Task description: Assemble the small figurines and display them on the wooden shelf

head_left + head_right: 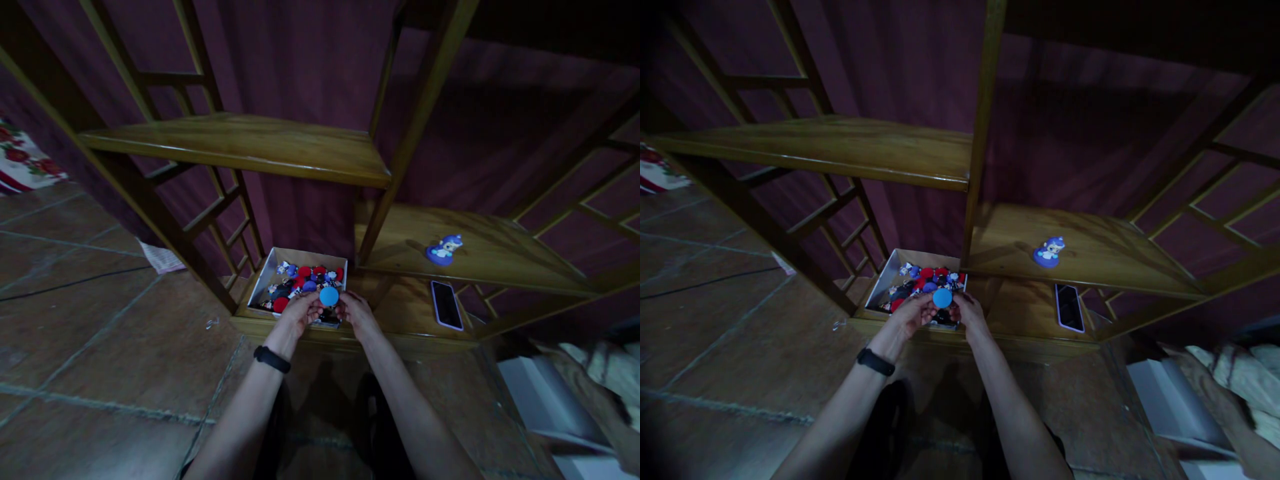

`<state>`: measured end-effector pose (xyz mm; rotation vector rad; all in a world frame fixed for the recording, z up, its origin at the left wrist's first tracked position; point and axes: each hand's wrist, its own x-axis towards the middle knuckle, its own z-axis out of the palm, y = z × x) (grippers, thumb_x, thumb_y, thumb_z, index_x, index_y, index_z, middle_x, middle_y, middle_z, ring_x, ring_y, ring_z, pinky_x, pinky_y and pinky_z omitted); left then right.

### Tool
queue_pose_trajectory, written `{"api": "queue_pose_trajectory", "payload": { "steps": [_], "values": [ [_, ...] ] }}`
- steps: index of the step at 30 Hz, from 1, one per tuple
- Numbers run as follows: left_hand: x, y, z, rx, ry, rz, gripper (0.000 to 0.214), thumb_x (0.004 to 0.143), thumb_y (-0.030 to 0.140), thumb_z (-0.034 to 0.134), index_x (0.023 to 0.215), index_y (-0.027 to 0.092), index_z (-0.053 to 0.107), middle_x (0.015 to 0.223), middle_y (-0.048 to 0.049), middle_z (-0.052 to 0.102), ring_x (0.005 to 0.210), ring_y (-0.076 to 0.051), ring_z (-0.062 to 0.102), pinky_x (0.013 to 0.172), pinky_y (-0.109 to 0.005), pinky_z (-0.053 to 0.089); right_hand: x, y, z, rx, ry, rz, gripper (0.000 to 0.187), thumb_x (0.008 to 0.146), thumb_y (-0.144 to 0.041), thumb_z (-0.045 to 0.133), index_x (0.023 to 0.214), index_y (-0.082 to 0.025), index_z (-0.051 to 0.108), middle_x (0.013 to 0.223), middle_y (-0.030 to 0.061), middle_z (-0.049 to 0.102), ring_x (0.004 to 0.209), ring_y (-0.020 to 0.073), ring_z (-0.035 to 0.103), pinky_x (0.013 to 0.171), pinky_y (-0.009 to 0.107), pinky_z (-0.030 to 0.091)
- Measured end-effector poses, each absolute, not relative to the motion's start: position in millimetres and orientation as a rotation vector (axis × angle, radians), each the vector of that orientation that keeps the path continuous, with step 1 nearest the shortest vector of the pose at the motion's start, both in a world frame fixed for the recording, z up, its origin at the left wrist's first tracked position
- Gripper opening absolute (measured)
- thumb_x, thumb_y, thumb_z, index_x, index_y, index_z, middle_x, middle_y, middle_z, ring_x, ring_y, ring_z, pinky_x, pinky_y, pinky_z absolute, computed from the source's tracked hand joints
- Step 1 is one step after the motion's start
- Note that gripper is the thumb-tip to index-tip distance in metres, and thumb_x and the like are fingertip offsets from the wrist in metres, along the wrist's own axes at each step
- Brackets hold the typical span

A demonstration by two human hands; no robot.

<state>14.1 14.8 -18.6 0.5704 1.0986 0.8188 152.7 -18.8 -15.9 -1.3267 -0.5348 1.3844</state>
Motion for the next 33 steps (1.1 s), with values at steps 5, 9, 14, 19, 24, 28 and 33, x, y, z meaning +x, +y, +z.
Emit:
{"api": "queue_pose_trajectory", "payload": {
  "steps": [5,9,14,19,24,28,33],
  "values": [
    [13.4,15.8,-18.6,0.553,1.101,0.789,0.017,0.069,0.028,0.067,0.069,0.012,0.061,0.055,-0.0034,0.063,0.043,-0.008,0.055,0.041,-0.015,0.04,151.6,-19.1,-16.2,-1.353,-0.569,1.367,0.014,0.06,-0.028,0.067,0.068,-0.018,0.06,0.053,-0.0023,0.061,0.042,0.0079,0.051,0.039,0.018,0.04],
    [13.6,15.0,-16.8,0.549,1.094,0.797,0.017,0.068,0.028,0.068,0.071,0.012,0.061,0.054,-0.0024,0.062,0.044,-0.008,0.056,0.042,-0.015,0.04,151.2,-18.9,-17.3,-1.349,-0.585,1.352,0.014,0.061,-0.028,0.066,0.067,-0.018,0.059,0.054,-0.0022,0.061,0.043,0.0081,0.052,0.04,0.018,0.041],
    [14.6,12.1,-13.5,0.562,1.096,0.84,0.022,0.067,0.029,0.07,0.08,0.015,0.059,0.063,-0.0028,0.066,0.052,-0.011,0.062,0.046,-0.018,0.044,151.0,-18.2,-18.5,-1.314,-0.561,1.372,0.021,0.06,-0.032,0.07,0.071,-0.018,0.059,0.052,-0.0024,0.06,0.046,0.0101,0.055,0.044,0.021,0.045],
    [15.0,11.1,-10.7,0.547,1.059,0.88,0.021,0.066,0.025,0.072,0.078,0.015,0.058,0.063,-0.0029,0.065,0.055,-0.013,0.064,0.051,-0.02,0.048,150.7,-19.1,-19.6,-1.23,-0.532,1.375,0.029,0.057,-0.037,0.073,0.076,-0.018,0.06,0.062,-0.0009,0.062,0.053,0.0113,0.058,0.053,0.025,0.051],
    [15.5,11.4,-10.2,0.532,1.018,0.962,0.017,0.065,0.018,0.072,0.077,0.014,0.06,0.067,-0.0021,0.066,0.057,-0.011,0.063,0.06,-0.024,0.052,150.0,-19.5,-20.4,-1.114,-0.571,1.36,0.031,0.053,-0.037,0.075,0.074,-0.018,0.062,0.073,0.0012,0.065,0.065,0.0141,0.061,0.065,0.031,0.053],
    [17.2,10.5,-9.9,0.54,0.997,0.991,0.014,0.063,0.011,0.072,0.074,0.014,0.063,0.071,-0.0023,0.066,0.062,-0.011,0.063,0.065,-0.024,0.054,149.1,-17.5,-21.8,-1.122,-0.553,1.306,0.025,0.053,-0.032,0.075,0.071,-0.018,0.064,0.078,0.0016,0.065,0.073,0.0156,0.061,0.069,0.031,0.052],
    [19.4,9.3,-8.5,0.599,0.972,0.988,0.019,0.058,0.007,0.074,0.074,0.013,0.065,0.073,-0.0024,0.067,0.065,-0.011,0.063,0.064,-0.021,0.053,149.5,-16.4,-25.9,-1.101,-0.587,1.303,0.023,0.055,-0.026,0.072,0.075,-0.02,0.065,0.08,0.0004,0.065,0.077,0.0153,0.06,0.073,0.029,0.049]
  ]
}}
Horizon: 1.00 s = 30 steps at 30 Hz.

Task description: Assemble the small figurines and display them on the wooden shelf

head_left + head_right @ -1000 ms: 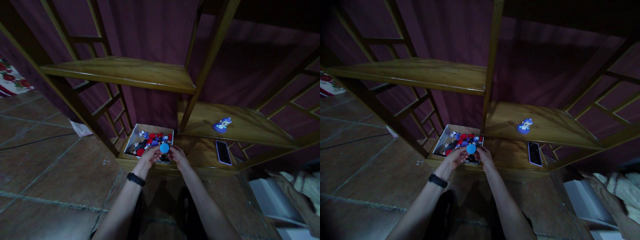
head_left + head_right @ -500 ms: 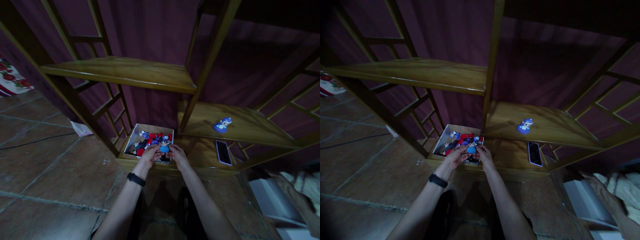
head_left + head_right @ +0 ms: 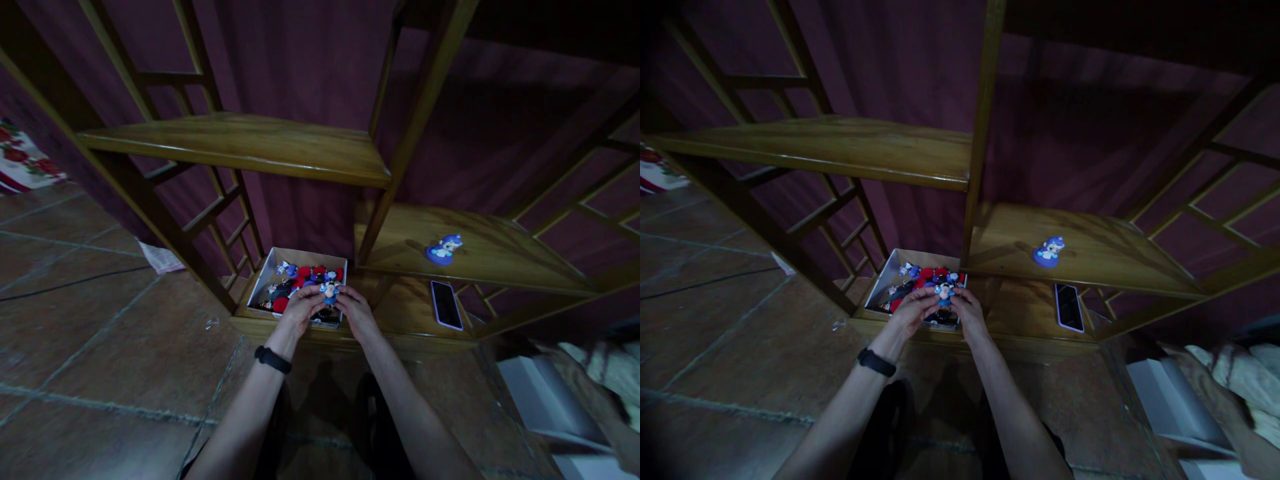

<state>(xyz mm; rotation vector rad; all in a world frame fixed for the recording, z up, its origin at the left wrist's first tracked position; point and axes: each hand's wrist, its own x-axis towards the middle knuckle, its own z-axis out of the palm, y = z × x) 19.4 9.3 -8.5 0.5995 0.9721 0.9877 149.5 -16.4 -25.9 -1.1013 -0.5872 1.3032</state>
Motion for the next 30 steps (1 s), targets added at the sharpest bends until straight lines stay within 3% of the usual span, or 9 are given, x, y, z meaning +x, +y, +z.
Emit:
{"api": "queue_pose_trajectory", "payload": {
  "steps": [8,21,30],
  "values": [
    [22.3,7.3,-6.7,0.662,0.937,1.042,0.03,0.051,0.01,0.079,0.077,0.013,0.064,0.075,-0.0023,0.067,0.066,-0.011,0.063,0.067,-0.023,0.052,148.7,-15.2,-32.0,-1.07,-0.649,1.274,0.032,0.055,-0.021,0.069,0.087,-0.02,0.065,0.081,-0.0009,0.067,0.079,0.0151,0.059,0.078,0.029,0.045],
    [21.4,4.7,-6.3,0.662,0.912,1.043,0.036,0.053,0.009,0.077,0.086,0.015,0.064,0.083,-0.004,0.067,0.076,-0.015,0.063,0.072,-0.027,0.052,145.3,-16.8,-19.6,-1.026,-0.628,1.321,0.023,0.053,-0.016,0.064,0.076,-0.019,0.068,0.074,-0.0017,0.068,0.073,0.0142,0.059,0.077,0.027,0.043],
    [21.8,5.5,-7.5,0.669,0.948,1.05,0.036,0.049,0.013,0.08,0.082,0.014,0.066,0.076,-0.002,0.066,0.068,-0.012,0.062,0.068,-0.025,0.05,146.7,-16.3,-22.8,-1.062,-0.607,1.329,0.02,0.054,-0.02,0.068,0.074,-0.019,0.068,0.074,-0.0015,0.067,0.073,0.014,0.059,0.077,0.028,0.044]
  ]
}}
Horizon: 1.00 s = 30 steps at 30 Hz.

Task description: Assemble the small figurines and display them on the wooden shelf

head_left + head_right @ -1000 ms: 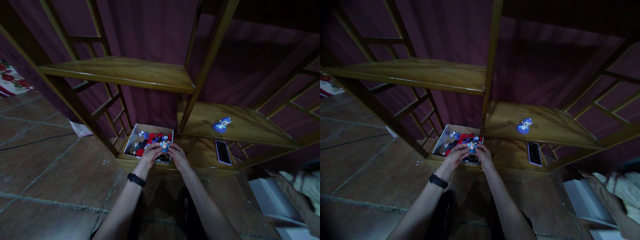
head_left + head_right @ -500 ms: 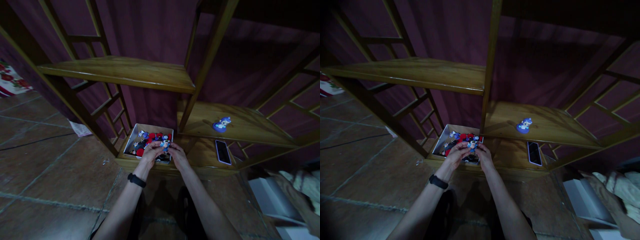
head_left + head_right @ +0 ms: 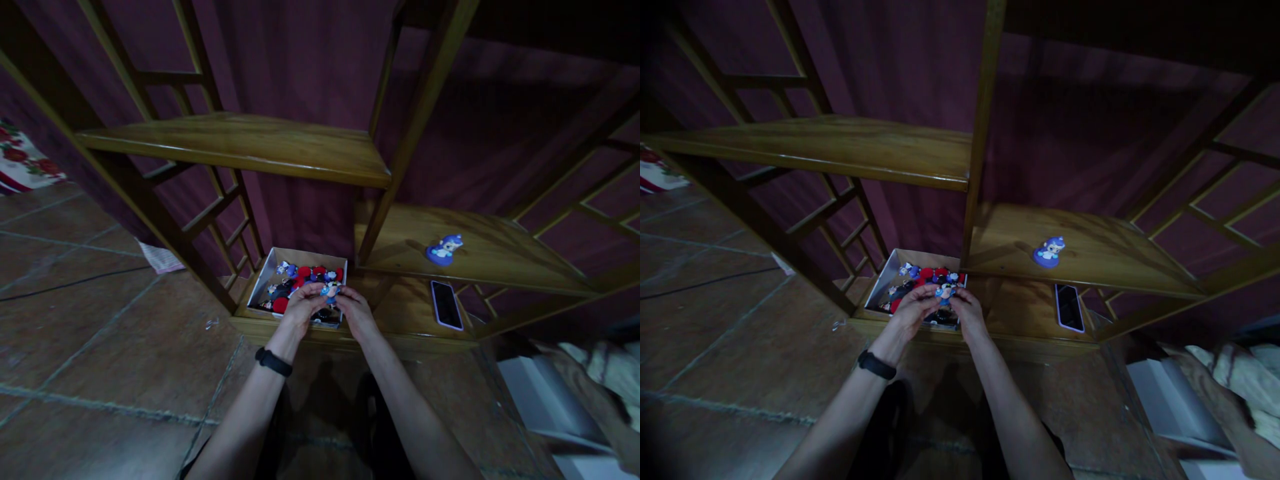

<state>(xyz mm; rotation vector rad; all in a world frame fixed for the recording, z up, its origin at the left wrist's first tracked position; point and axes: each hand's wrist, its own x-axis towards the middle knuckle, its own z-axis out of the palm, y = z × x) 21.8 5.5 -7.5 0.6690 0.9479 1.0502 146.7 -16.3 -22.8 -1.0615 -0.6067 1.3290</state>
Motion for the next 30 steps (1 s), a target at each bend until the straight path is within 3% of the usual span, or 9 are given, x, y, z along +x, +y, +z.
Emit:
{"api": "queue_pose_trajectory", "payload": {
  "steps": [15,30],
  "values": [
    [23.8,7.0,-13.6,0.69,0.956,1.072,0.033,0.048,0.016,0.08,0.077,0.014,0.065,0.074,-0.0026,0.067,0.068,-0.012,0.06,0.066,-0.025,0.048,146.6,-17.8,-22.1,-1.076,-0.58,1.361,0.032,0.052,-0.027,0.075,0.082,-0.019,0.066,0.084,0.0011,0.067,0.078,0.0154,0.06,0.075,0.029,0.047],
    [26.9,6.7,-12.8,0.753,1.015,1.082,0.032,0.05,0.019,0.078,0.078,0.015,0.065,0.074,-0.002,0.065,0.067,-0.01,0.058,0.062,-0.022,0.046,143.9,-16.1,-23.0,-1.092,-0.544,1.316,0.032,0.051,-0.034,0.076,0.077,-0.019,0.065,0.082,0.0008,0.066,0.076,0.0159,0.059,0.071,0.03,0.048]
  ]
}}
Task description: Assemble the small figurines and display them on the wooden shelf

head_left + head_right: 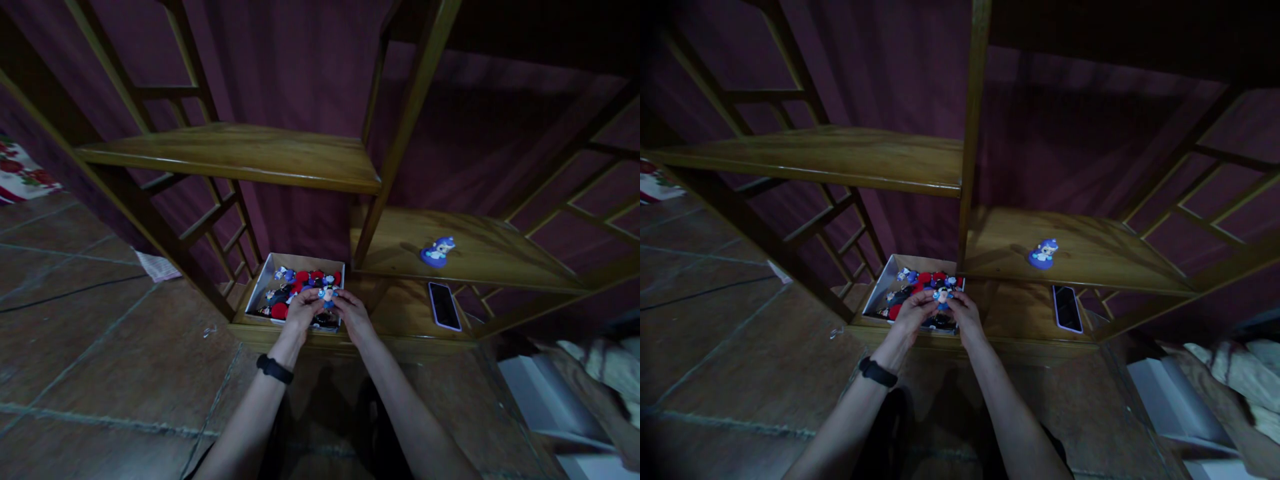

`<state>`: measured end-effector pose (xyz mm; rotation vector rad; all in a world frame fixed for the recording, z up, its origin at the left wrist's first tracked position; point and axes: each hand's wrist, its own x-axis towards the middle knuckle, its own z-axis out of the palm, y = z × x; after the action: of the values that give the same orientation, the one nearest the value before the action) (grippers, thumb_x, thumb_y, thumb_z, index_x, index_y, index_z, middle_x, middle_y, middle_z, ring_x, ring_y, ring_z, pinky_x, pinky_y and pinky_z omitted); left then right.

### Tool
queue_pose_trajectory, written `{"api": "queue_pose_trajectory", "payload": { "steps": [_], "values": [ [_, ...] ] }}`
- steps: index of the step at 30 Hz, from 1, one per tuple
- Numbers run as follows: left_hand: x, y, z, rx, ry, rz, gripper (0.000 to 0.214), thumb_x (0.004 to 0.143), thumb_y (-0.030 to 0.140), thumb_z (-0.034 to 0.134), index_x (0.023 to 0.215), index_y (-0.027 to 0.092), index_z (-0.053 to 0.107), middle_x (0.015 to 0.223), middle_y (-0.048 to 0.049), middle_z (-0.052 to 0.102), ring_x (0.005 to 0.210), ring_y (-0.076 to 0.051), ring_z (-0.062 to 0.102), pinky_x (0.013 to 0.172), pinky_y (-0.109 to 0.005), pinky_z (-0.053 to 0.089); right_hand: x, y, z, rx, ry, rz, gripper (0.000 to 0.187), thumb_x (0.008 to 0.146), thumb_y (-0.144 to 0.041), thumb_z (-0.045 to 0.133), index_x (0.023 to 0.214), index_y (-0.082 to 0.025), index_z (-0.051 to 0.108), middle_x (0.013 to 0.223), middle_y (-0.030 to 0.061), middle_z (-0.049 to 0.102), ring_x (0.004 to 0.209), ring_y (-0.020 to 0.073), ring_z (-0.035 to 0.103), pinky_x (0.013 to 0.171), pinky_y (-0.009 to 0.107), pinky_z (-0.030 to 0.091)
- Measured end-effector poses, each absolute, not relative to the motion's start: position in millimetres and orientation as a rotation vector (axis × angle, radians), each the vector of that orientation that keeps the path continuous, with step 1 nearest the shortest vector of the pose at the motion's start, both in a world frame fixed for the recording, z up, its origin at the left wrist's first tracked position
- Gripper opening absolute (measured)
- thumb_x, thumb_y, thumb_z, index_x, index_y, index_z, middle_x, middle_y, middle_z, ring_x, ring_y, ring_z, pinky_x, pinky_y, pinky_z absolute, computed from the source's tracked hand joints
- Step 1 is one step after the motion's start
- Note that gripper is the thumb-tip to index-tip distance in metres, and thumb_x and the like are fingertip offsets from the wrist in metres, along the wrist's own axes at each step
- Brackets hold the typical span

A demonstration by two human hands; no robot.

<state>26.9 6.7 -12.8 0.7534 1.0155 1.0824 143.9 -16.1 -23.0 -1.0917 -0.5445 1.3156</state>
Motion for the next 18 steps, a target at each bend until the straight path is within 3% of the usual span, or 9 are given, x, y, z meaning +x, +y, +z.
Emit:
{"api": "queue_pose_trajectory", "payload": {
  "steps": [12,18],
  "values": [
    [26.6,4.5,-7.3,0.779,1.04,1.089,0.037,0.046,0.026,0.081,0.078,0.015,0.064,0.074,-0.0015,0.064,0.066,-0.011,0.057,0.062,-0.022,0.045,145.9,-17.4,-17.2,-1.125,-0.564,1.33,0.034,0.051,-0.038,0.075,0.077,-0.02,0.066,0.084,0.0022,0.067,0.076,0.0173,0.06,0.068,0.031,0.051],
    [25.4,1.7,-2.7,0.858,1.042,1.097,0.034,0.048,0.029,0.079,0.076,0.016,0.066,0.071,-0.0003,0.064,0.061,-0.009,0.055,0.058,-0.021,0.043,143.2,-21.8,-14.3,-1.149,-0.626,1.326,0.038,0.056,-0.04,0.074,0.087,-0.021,0.065,0.085,0.0014,0.067,0.074,0.0165,0.061,0.066,0.029,0.05]
  ]
}}
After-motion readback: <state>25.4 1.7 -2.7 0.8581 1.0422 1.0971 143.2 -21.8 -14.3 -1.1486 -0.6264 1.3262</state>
